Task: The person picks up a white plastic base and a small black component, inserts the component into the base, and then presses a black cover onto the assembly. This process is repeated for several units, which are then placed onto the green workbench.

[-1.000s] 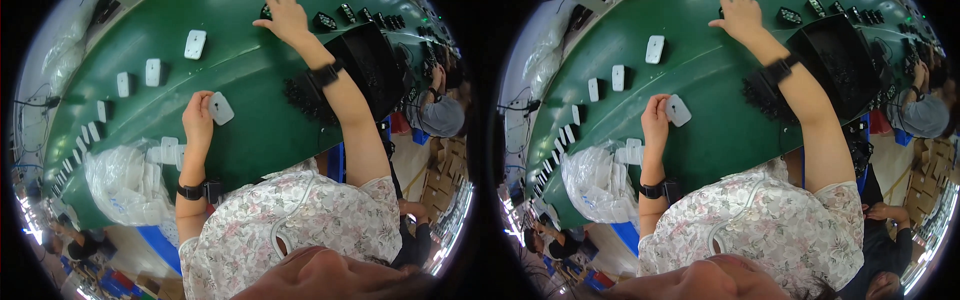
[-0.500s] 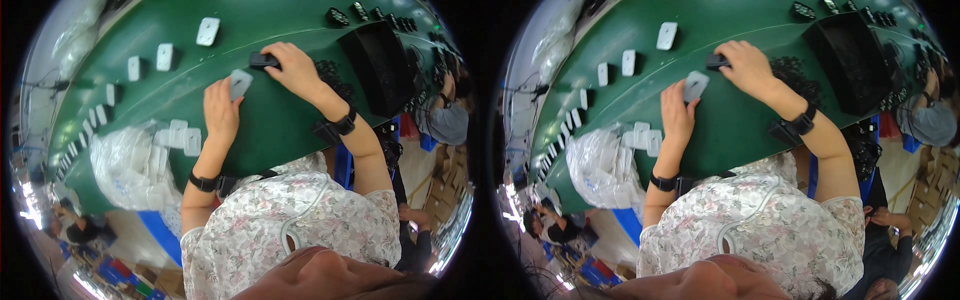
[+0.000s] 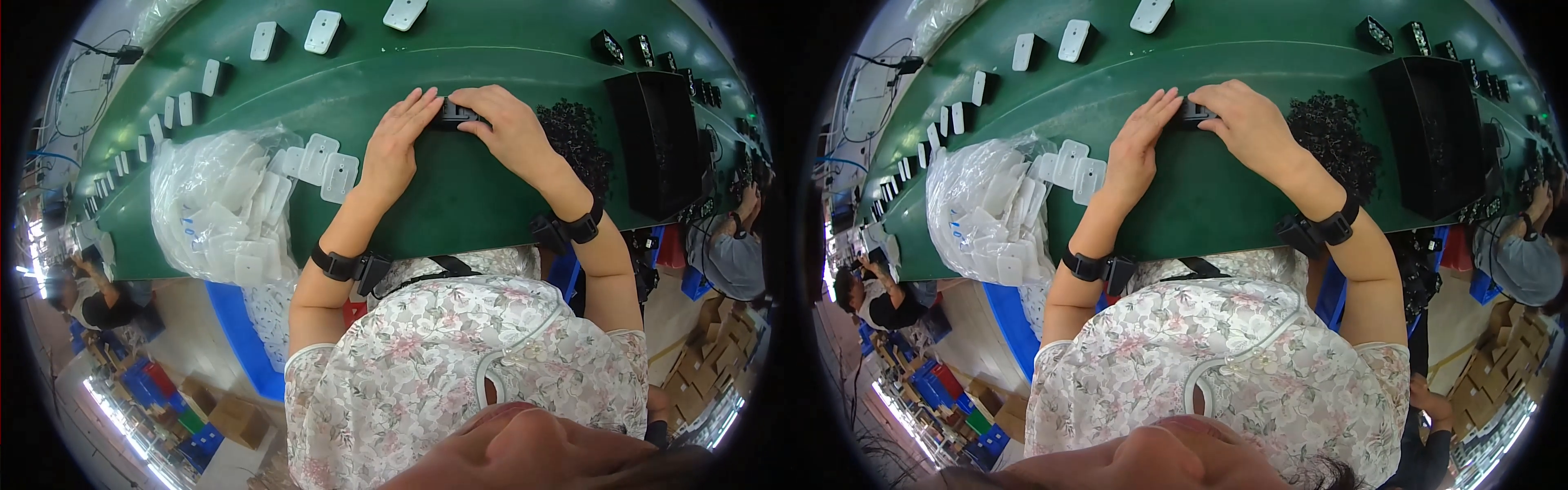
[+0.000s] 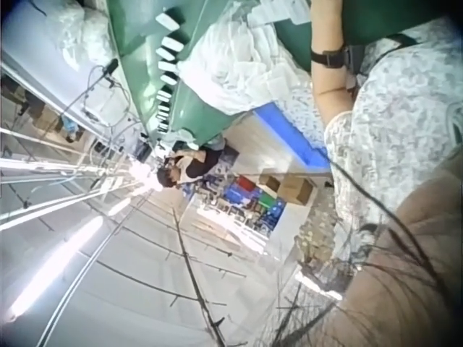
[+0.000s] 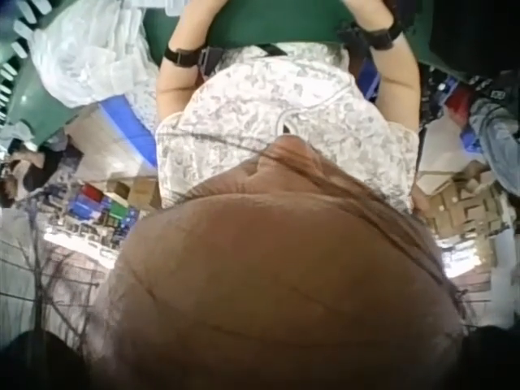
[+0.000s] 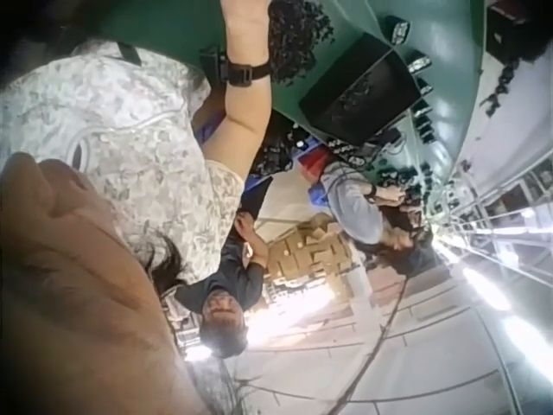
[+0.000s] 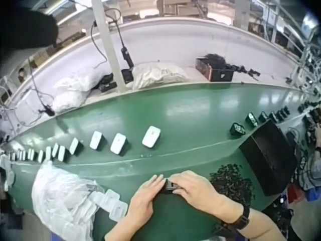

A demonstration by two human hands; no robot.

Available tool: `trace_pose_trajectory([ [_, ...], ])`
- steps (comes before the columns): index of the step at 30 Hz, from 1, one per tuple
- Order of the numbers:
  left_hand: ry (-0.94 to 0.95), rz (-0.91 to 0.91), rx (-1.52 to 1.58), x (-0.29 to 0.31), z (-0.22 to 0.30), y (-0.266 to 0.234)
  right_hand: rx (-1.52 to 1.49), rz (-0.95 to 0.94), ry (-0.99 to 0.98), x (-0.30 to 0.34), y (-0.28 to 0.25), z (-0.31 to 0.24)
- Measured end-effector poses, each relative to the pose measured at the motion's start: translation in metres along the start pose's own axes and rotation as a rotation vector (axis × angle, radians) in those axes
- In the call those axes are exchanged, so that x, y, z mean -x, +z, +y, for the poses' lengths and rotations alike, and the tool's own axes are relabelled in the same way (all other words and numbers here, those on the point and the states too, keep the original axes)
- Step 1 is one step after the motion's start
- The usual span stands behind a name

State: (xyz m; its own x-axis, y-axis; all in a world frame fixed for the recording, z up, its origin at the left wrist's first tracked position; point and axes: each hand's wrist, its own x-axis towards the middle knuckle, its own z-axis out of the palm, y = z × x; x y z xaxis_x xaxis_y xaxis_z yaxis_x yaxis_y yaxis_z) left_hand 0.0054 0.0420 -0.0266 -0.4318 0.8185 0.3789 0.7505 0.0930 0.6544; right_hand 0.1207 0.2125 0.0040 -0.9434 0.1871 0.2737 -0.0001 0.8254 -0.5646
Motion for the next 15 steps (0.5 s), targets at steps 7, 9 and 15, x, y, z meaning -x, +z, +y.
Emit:
trace_pose_trajectory([
  [7,0.050,-0.074,-0.159,0.000,0.006,-0.003,0.092,0.024,-0.028,0.004,0.001,-0.009],
  [9,0.043,-0.082,-0.209,0.000,0.011,-0.003,0.132,0.042,-0.041,0.006,0.001,-0.013],
  [15,0.018,-0.099,-0.231,0.001,0.017,-0.006,0.202,0.052,-0.084,0.007,-0.004,-0.013],
])
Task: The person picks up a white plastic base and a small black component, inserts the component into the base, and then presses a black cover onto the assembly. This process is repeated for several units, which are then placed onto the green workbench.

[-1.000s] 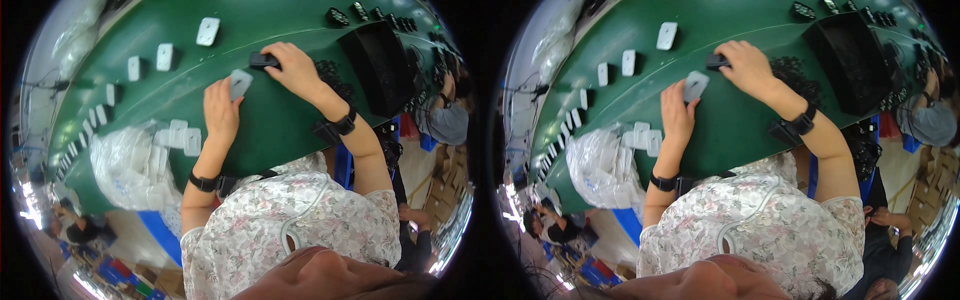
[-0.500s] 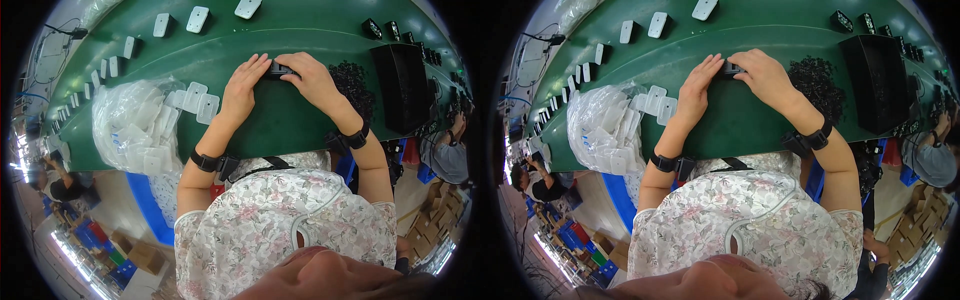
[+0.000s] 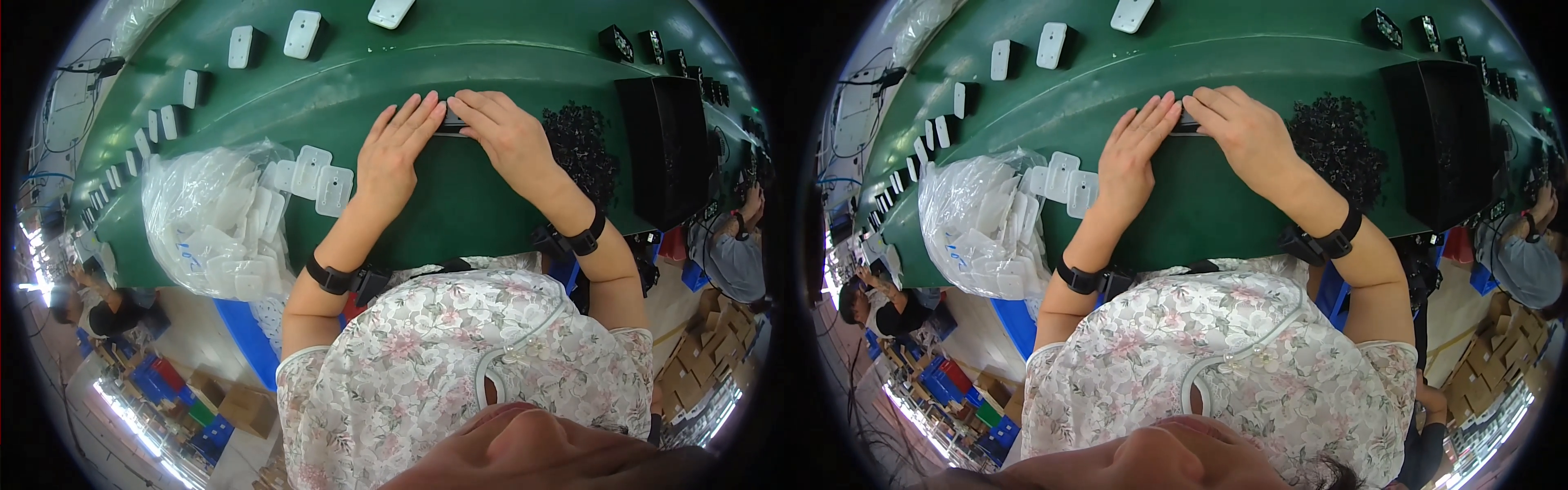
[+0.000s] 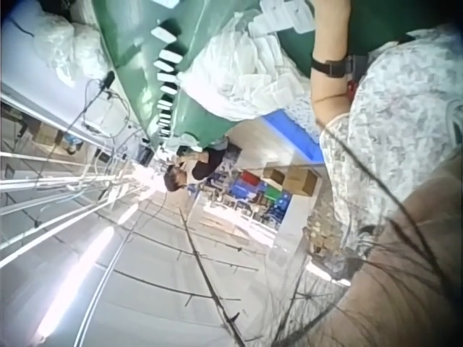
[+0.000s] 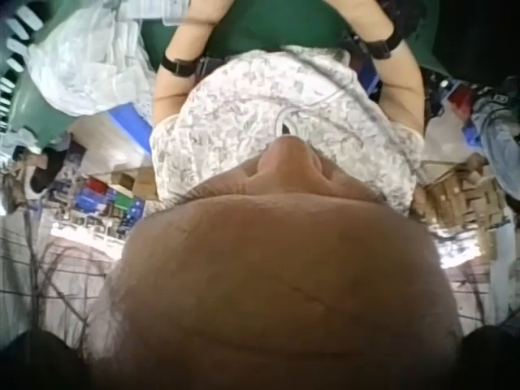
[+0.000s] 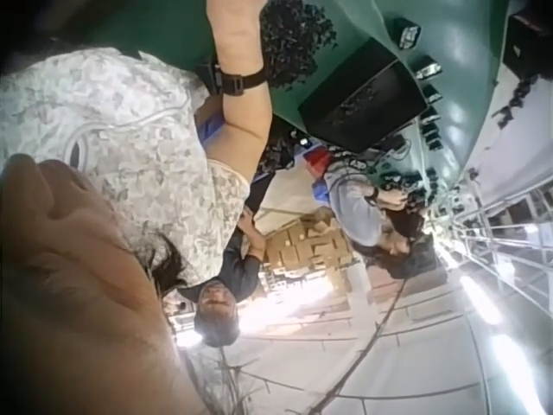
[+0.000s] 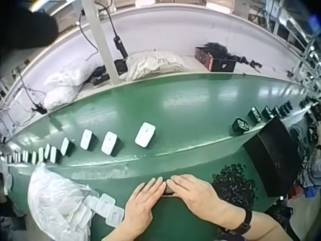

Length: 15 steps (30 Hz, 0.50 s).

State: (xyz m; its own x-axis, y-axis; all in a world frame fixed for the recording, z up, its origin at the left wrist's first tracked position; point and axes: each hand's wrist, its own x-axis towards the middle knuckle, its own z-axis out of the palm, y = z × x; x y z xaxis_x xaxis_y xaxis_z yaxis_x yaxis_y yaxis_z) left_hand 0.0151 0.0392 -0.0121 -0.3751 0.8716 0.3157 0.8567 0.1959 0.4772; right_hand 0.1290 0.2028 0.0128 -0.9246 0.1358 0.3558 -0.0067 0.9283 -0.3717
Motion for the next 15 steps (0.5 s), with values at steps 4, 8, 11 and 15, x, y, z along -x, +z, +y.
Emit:
trace_pose_trajectory([
  [4,0.025,-0.032,-0.009,-0.006,-0.004,-0.012,-0.082,-0.028,-0.008,-0.003,-0.011,-0.002],
  [8,0.044,-0.061,-0.059,-0.004,-0.004,-0.015,-0.064,-0.028,-0.011,-0.004,-0.011,-0.006],
  [11,0.025,-0.069,-0.051,0.000,0.001,-0.013,-0.043,-0.053,0.011,0.003,-0.008,-0.010],
  [15,0.027,-0.042,-0.103,0.006,0.007,-0.011,-0.043,0.013,0.028,0.008,-0.005,-0.012],
])
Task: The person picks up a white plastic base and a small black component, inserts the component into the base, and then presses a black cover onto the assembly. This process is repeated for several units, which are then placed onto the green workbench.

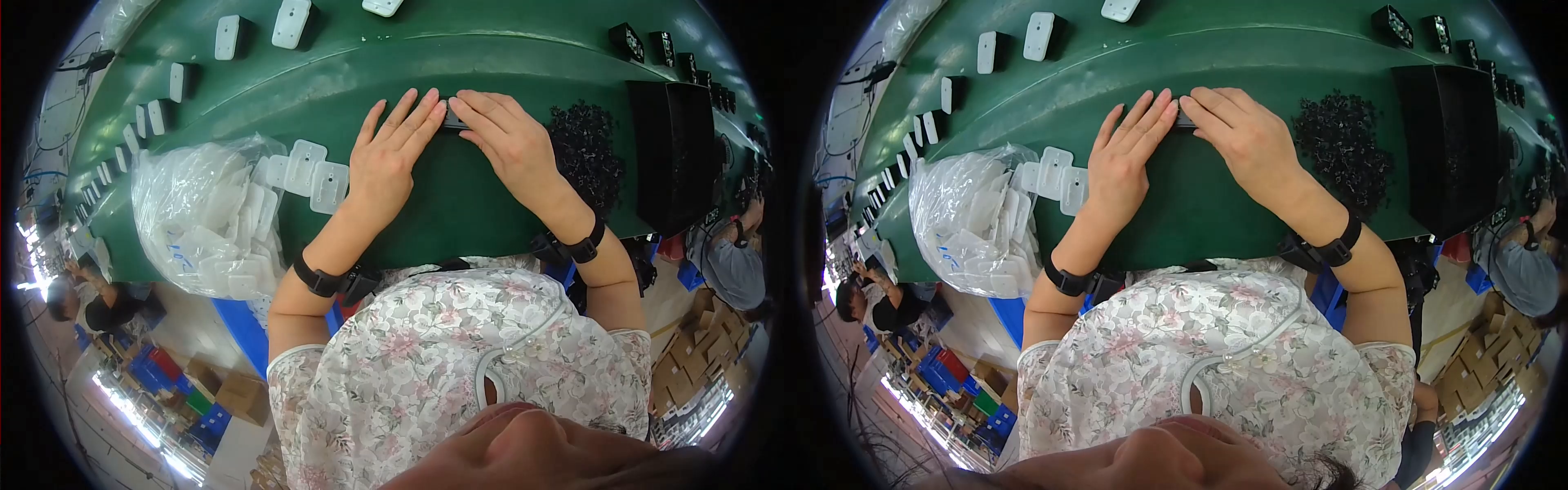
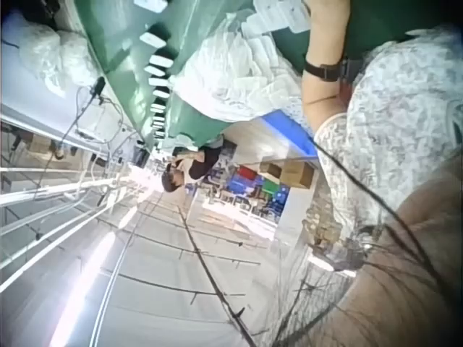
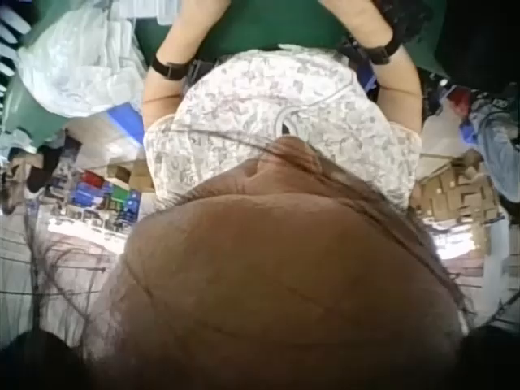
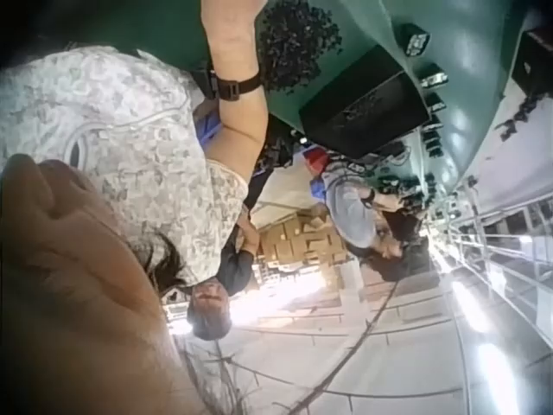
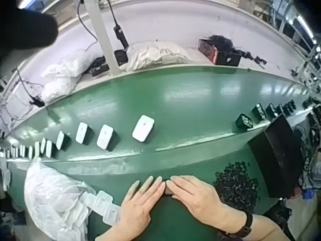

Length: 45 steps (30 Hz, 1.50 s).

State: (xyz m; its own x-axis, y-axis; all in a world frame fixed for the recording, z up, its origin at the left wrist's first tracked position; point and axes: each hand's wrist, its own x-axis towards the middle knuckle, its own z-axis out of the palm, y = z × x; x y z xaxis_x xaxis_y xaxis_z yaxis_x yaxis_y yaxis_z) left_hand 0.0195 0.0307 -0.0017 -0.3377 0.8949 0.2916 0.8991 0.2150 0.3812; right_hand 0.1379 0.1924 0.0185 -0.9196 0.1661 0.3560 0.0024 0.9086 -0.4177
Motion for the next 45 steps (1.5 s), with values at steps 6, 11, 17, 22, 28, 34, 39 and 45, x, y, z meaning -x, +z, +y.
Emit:
trace_pose_trajectory([
  [6,0.016,0.134,-0.061,-0.001,0.005,0.017,-0.087,-0.001,0.018,-0.003,0.002,0.007],
  [11,-0.009,0.210,0.015,-0.032,-0.010,0.023,-0.452,-0.269,0.163,-0.037,-0.004,0.053],
  [17,-0.296,0.158,0.473,-0.044,-0.013,0.015,-0.750,-0.120,0.260,-0.027,-0.002,0.041],
  [22,-0.418,-0.022,0.867,-0.048,-0.005,0.009,-0.796,-0.115,0.338,-0.020,-0.014,0.044],
  [28,-0.430,0.000,1.010,-0.078,-0.004,0.023,-0.676,0.069,0.364,-0.015,-0.019,0.052],
  [34,-0.521,0.030,1.002,-0.177,-0.043,0.055,-0.306,0.551,0.497,0.014,-0.066,0.061],
  [39,-0.654,-0.064,0.918,-0.220,-0.083,0.067,0.151,0.541,0.605,0.084,-0.096,0.061],
  [45,-0.656,-0.261,0.595,-0.226,-0.092,0.058,0.369,0.182,0.852,0.153,-0.095,0.040],
])
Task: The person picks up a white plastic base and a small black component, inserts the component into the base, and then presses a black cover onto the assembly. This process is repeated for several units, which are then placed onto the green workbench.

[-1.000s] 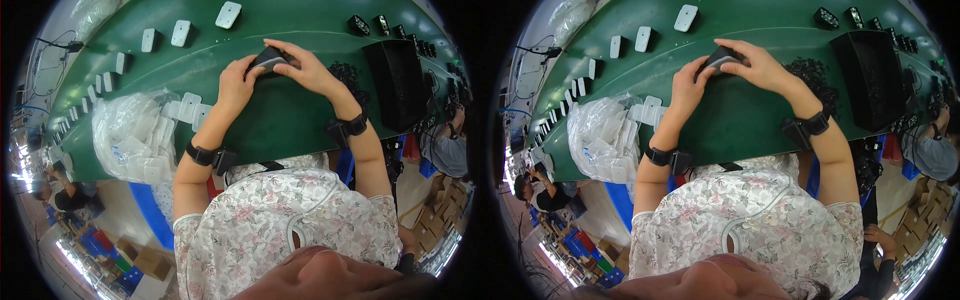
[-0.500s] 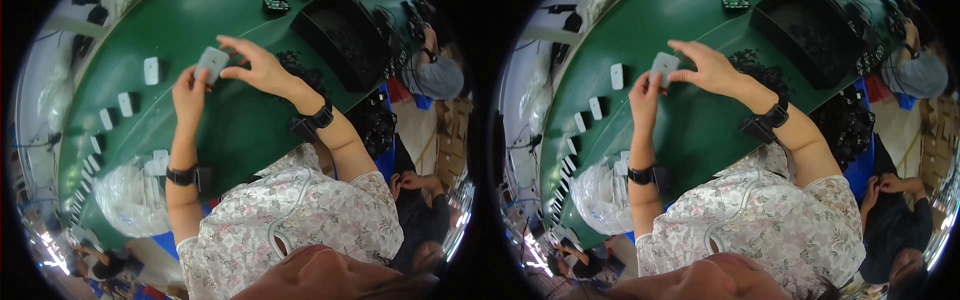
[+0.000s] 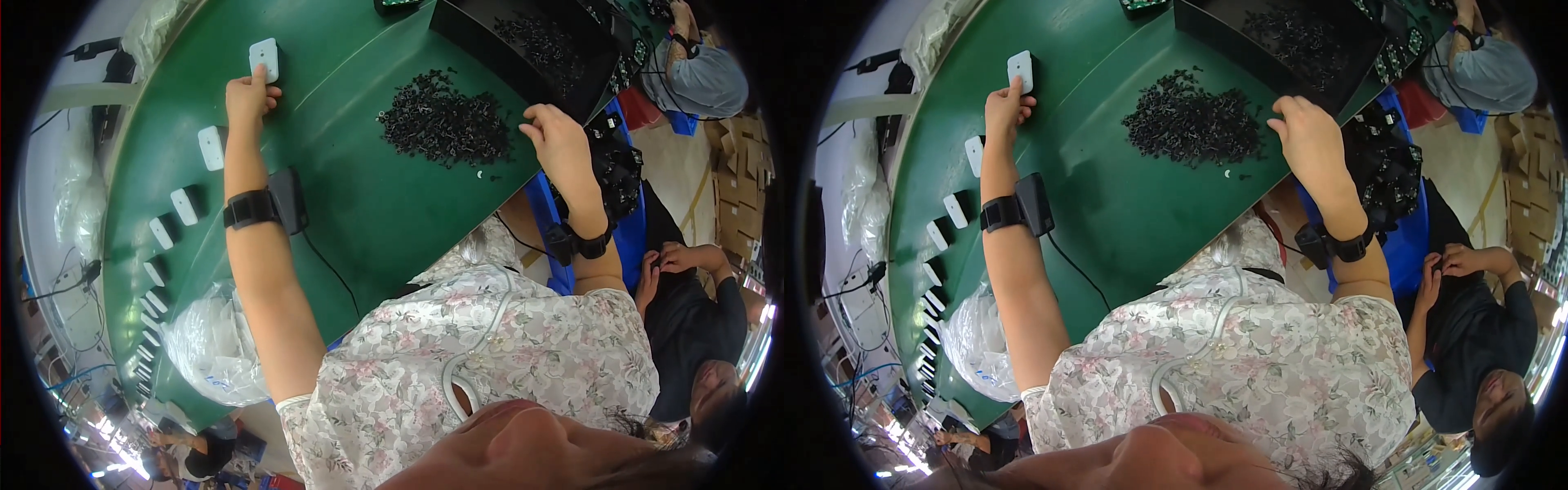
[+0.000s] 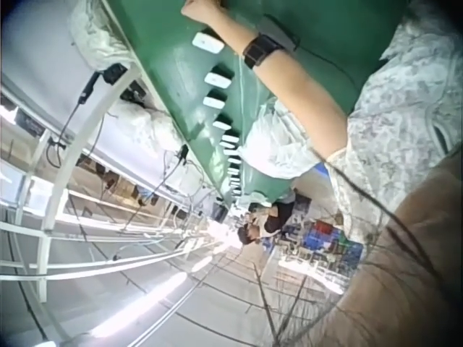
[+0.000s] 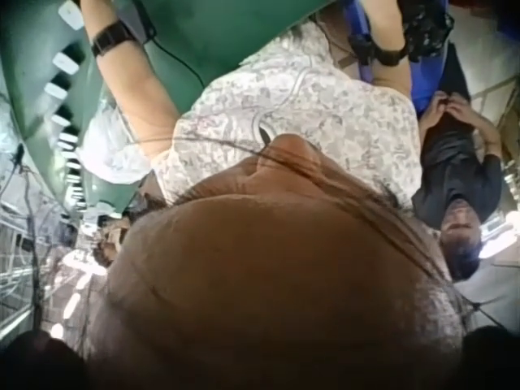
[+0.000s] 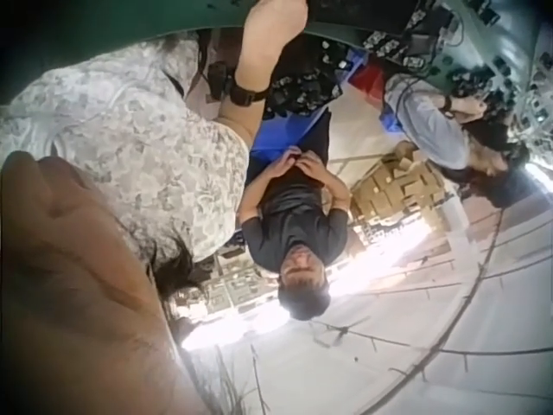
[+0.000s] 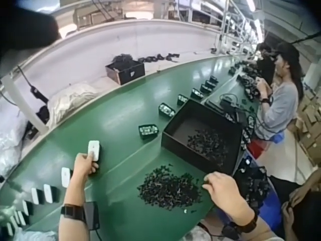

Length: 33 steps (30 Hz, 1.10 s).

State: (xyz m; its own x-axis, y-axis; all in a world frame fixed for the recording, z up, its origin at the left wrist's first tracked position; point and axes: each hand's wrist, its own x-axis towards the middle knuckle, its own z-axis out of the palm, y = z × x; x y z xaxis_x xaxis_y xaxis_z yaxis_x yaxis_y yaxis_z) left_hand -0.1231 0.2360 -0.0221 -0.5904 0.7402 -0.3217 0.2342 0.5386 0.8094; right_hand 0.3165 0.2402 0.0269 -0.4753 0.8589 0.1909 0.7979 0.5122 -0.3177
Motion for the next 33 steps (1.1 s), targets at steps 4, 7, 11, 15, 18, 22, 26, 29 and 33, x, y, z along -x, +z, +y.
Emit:
trace_pose_trajectory([
  [4,-0.063,0.214,-0.279,-0.004,-0.018,-0.006,-0.060,-0.020,-0.013,0.003,0.022,-0.005],
  [7,0.325,0.551,-0.386,0.046,-0.006,-0.011,-0.124,-0.037,-0.078,0.003,0.030,0.004],
  [11,0.466,0.469,-0.175,0.150,0.006,-0.044,-0.125,0.025,0.015,0.005,0.026,0.003],
  [15,0.227,0.525,-0.491,0.233,-0.024,-0.076,-0.345,-0.042,0.151,-0.004,0.029,-0.012],
  [18,0.237,0.530,-0.875,0.271,-0.078,-0.080,-0.628,-0.142,0.044,-0.012,0.030,-0.047],
  [22,0.231,0.490,-1.015,0.305,-0.101,-0.058,-0.773,-0.291,-0.150,-0.015,0.043,-0.083],
  [26,0.120,0.447,-0.959,0.309,-0.110,-0.030,-0.834,-0.385,-0.222,-0.016,0.056,-0.105],
  [29,0.253,0.478,-0.861,0.305,-0.109,-0.016,-0.904,-0.503,-0.236,-0.016,0.064,-0.123],
  [33,0.200,0.342,-0.644,0.298,-0.088,-0.015,-1.036,-0.613,-0.213,-0.020,0.076,-0.137],
])
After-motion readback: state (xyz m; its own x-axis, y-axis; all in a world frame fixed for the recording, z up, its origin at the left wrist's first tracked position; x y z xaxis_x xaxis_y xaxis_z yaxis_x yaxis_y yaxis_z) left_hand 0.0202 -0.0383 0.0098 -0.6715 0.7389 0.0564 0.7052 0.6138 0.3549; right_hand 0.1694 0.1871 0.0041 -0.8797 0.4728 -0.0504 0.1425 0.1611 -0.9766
